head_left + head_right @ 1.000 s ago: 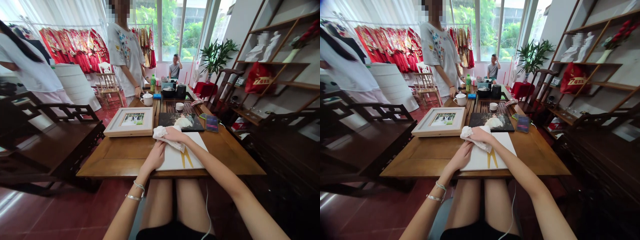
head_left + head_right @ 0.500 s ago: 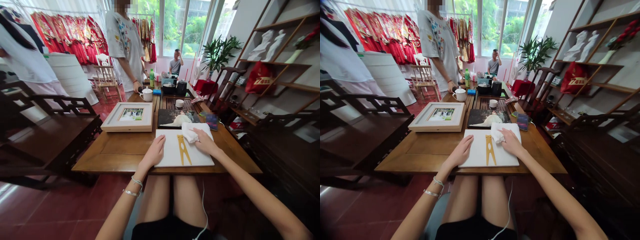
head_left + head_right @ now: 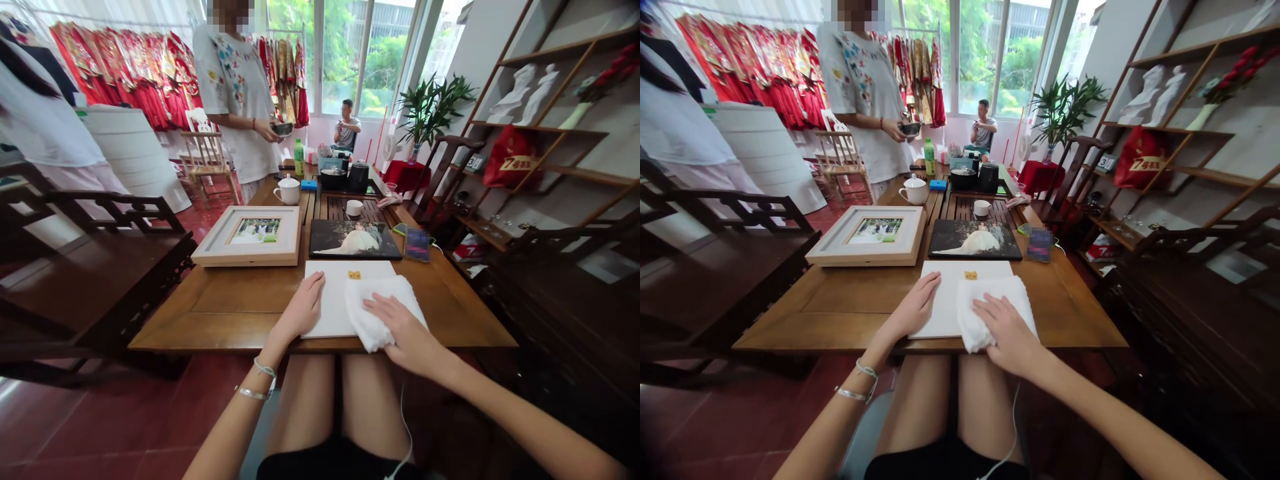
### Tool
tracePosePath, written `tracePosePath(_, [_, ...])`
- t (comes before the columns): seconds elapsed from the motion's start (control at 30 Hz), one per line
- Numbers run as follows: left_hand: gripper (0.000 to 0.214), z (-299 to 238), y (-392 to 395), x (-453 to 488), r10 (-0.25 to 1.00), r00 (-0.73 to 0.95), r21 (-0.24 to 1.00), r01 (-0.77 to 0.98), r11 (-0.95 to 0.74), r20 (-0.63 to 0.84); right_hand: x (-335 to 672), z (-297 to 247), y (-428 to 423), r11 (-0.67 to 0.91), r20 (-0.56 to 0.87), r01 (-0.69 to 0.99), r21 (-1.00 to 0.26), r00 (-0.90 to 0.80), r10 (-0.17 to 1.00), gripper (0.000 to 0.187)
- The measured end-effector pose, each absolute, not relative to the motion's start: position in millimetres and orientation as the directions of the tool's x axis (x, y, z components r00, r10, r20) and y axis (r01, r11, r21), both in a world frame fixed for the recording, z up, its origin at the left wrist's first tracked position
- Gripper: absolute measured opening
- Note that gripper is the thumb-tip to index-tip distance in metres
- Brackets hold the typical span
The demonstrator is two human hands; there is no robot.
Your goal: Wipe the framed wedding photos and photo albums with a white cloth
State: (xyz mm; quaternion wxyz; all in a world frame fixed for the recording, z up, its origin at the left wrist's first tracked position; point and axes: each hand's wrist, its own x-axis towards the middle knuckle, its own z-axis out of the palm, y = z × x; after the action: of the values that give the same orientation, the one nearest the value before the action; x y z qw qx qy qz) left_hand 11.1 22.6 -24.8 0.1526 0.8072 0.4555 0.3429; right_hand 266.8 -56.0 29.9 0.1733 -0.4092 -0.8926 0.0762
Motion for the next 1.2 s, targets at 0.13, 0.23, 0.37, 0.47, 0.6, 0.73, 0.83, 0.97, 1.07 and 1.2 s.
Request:
tracePosePath(0.13, [0.042,-24.8,23.4,9.5,0.836,0.369,0.552,0.63,-0.546,0.406,278.1,31.7,11.5,0.593,0.226,0.719,-0.363,-0.549,0.805,0.06])
tracePosePath(0.23, [0.043,-25.2,23.6,9.2,0.833,0.369,0.548,0.629,-0.551,0.412,281.9,28.4,43.0,0.531,0.226,0.751,-0.392,-0.481,0.847,0.06])
tracePosePath(0.37, [0.043,-24.7,22.9,10.0,0.84,0.364,0.554,0.633,-0.541,0.403,274.4,25.2,31.1,0.529,0.25,0.75,-0.397,-0.466,0.849,0.068])
tracePosePath(0.47, [0.042,-23.6,22.1,11.2,0.847,0.355,0.562,0.636,-0.529,0.396,262.9,29.6,-11.4,0.572,0.254,0.704,-0.42,-0.514,0.819,0.072])
tracePosePath(0.6, [0.043,-22.1,21.5,12.2,0.847,0.36,0.548,0.648,-0.528,0.39,254.6,40.8,-65.5,0.633,0.204,0.619,-0.464,-0.621,0.757,0.072])
tracePosePath(0.73, [0.043,-21.6,21.7,11.1,0.846,0.367,0.547,0.647,-0.53,0.386,260.1,42.0,-63.4,0.628,0.189,0.603,-0.492,-0.63,0.753,0.076])
tracePosePath(0.83, [0.043,-22.2,22.1,9.8,0.844,0.372,0.555,0.636,-0.535,0.387,268.1,34.9,-25.6,0.578,0.2,0.649,-0.495,-0.562,0.803,0.078])
tracePosePath(0.97, [0.042,-22.8,22.7,9.0,0.838,0.37,0.559,0.626,-0.544,0.401,272.9,29.0,30.6,0.478,0.181,0.751,-0.455,-0.447,0.876,0.068])
tracePosePath(1.07, [0.043,-22.1,22.6,9.0,0.841,0.372,0.558,0.631,-0.539,0.393,269.9,29.8,49.9,0.427,0.188,0.79,-0.439,-0.384,0.904,0.066])
tracePosePath(1.2, [0.043,-20.9,21.8,9.2,0.841,0.38,0.553,0.635,-0.539,0.384,263.2,31.0,30.8,0.489,0.203,0.742,-0.459,-0.448,0.871,0.065])
